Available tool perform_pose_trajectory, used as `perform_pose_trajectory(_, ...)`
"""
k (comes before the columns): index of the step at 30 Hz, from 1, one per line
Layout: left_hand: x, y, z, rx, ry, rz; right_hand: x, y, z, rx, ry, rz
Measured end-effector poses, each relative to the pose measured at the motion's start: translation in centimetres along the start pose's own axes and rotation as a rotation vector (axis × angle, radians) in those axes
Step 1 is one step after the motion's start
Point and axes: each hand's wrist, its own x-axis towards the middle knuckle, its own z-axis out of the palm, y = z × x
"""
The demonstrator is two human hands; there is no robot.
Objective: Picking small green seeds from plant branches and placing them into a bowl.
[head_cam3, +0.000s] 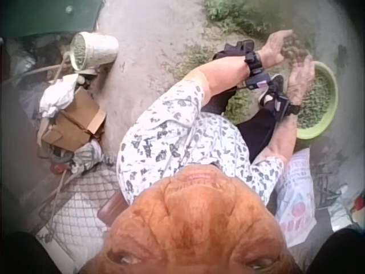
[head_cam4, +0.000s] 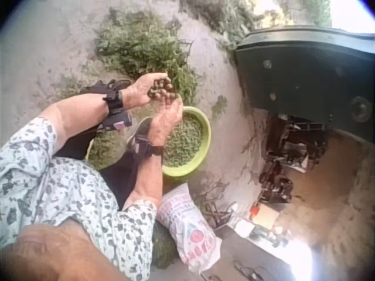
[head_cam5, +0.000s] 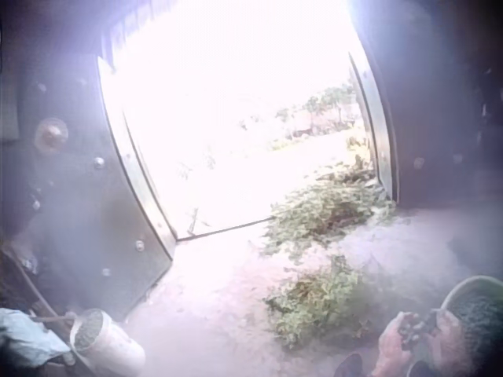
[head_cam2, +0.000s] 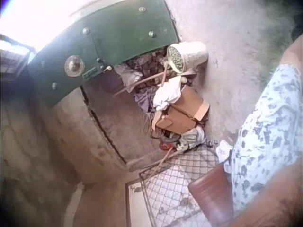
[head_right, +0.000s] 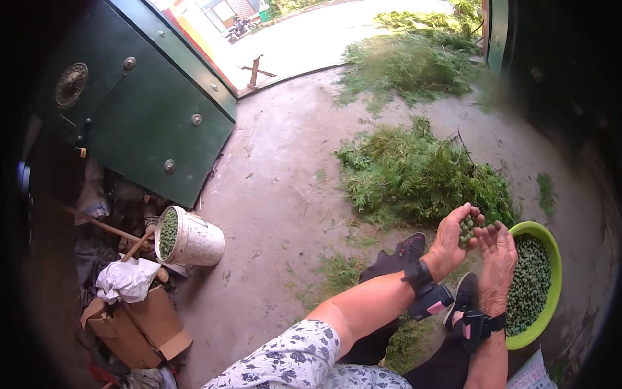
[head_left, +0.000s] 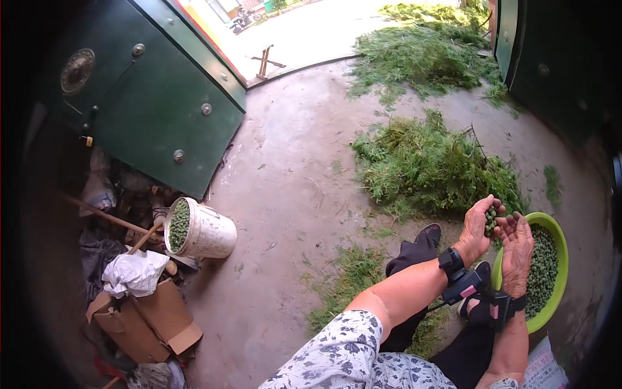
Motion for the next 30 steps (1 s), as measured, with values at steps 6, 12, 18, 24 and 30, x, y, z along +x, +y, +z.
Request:
perform_pose_trajectory(6, 0.0, -0.1, 1.1, -0.202, -0.025, -0.064, 1.1, 2.4, 3.4, 0.328, 0.114, 0.111)
perform_pose_trajectory(12, 0.1, -0.6, 4.3, -0.233, -0.246, 0.064, 3.1, 1.1, 1.7, 0.712, 0.084, 0.037)
perform_pose_trajectory(18, 1.4, -0.9, 5.8, -0.191, -0.256, 0.022, 4.2, -1.2, 1.8, 0.77, 0.129, -0.037)
perform_pose_trajectory(24, 2.8, 0.8, 4.6, -0.265, -0.261, 0.059, 6.0, -0.9, 4.0, 0.675, 0.131, -0.06)
perform_pose_trajectory(30, 3.8, 2.1, 3.0, -0.306, -0.179, 0.085, 6.5, 0.7, 5.3, 0.664, 0.095, -0.062)
